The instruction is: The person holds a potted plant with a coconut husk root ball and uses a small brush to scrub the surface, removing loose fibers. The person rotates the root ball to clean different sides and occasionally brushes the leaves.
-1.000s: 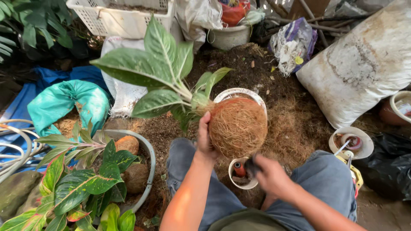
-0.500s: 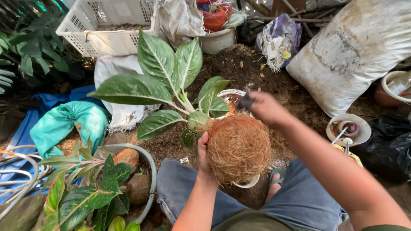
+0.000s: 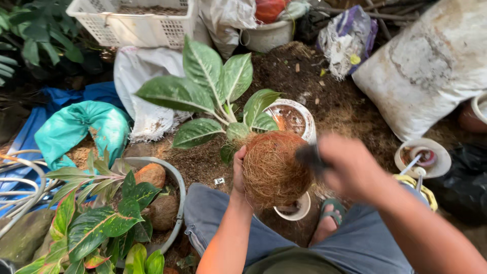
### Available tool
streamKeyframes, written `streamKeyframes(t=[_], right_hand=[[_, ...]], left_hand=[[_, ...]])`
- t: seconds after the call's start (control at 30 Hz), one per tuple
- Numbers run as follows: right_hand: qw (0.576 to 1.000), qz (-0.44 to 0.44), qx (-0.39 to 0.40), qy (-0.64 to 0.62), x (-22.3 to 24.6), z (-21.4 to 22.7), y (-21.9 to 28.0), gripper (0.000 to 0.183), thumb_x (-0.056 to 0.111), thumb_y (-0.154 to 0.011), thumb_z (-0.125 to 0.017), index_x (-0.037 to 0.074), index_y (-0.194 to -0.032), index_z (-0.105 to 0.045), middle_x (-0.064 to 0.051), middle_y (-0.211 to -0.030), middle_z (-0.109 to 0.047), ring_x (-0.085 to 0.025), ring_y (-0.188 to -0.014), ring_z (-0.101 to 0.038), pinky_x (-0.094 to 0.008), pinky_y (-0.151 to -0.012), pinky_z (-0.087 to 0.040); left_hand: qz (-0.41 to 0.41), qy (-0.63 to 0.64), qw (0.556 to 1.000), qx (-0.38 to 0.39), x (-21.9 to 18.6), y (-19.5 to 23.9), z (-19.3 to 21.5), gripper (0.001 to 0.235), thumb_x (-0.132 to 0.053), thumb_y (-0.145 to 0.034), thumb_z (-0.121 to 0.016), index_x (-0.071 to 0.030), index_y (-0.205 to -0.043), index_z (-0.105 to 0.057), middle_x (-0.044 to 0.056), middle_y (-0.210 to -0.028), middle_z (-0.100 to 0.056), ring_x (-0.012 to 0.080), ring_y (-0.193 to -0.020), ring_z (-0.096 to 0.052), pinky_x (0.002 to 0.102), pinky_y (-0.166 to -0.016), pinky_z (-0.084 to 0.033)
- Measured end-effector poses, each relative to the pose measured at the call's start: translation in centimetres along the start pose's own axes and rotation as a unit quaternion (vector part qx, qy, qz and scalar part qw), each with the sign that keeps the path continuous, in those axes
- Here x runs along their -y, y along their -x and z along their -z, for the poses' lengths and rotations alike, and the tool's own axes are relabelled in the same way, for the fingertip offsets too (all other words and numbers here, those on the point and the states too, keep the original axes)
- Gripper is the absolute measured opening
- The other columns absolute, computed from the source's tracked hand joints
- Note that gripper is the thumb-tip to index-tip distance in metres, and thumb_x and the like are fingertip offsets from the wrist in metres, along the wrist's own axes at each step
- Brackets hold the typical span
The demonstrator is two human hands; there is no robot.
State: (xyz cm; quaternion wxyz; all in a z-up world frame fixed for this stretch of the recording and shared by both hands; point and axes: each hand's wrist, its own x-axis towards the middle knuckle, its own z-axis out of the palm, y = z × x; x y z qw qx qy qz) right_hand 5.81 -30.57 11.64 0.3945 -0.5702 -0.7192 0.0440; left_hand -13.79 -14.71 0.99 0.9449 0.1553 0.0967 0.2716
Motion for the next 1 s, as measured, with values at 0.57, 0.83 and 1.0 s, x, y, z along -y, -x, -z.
streamKeyframes(t=[0.57, 0.83, 1.0], right_hand=[[0.969, -0.056, 0.209, -0.119, 3.6, -7.3, 5.6, 0.020, 0.001, -0.067, -0.066, 0.002, -0.085, -0.056, -0.017, -0.081, -0.062, -0.039, -0.083, -0.062, -0.049, -0.070, -0.049], [0.995, -0.077, -0.023, -0.061, -0.8, -1.5, -1.7, 0.015, 0.009, -0.089, -0.068, 0.008, -0.103, -0.075, -0.011, -0.091, -0.073, -0.027, -0.085, -0.073, -0.036, -0.075, -0.057], [0.786, -0.416, -0.084, -0.448, -10.9, -9.4, -2.8, 0.025, 0.015, -0.100, -0.063, 0.007, -0.120, -0.076, -0.007, -0.101, -0.075, -0.017, -0.085, -0.067, -0.031, -0.077, -0.052]], left_hand=[[-0.088, 0.010, 0.993, -0.074, -1.6, 0.0, 0.7, 0.048, -0.040, -0.105, -0.046, -0.002, -0.127, -0.066, 0.016, -0.120, -0.072, 0.0301, -0.104, -0.072, 0.046, -0.089, -0.062], [-0.014, 0.029, 0.999, 0.024, 0.7, -1.0, 2.9, 0.052, -0.039, -0.105, -0.043, 0.002, -0.131, -0.064, 0.017, -0.124, -0.071, 0.0292, -0.110, -0.070, 0.046, -0.094, -0.060], [-0.091, -0.033, 0.991, 0.089, 2.0, -1.4, 4.1, 0.045, -0.030, -0.114, -0.046, 0.008, -0.131, -0.064, 0.020, -0.123, -0.072, 0.0295, -0.106, -0.071, 0.045, -0.090, -0.061]])
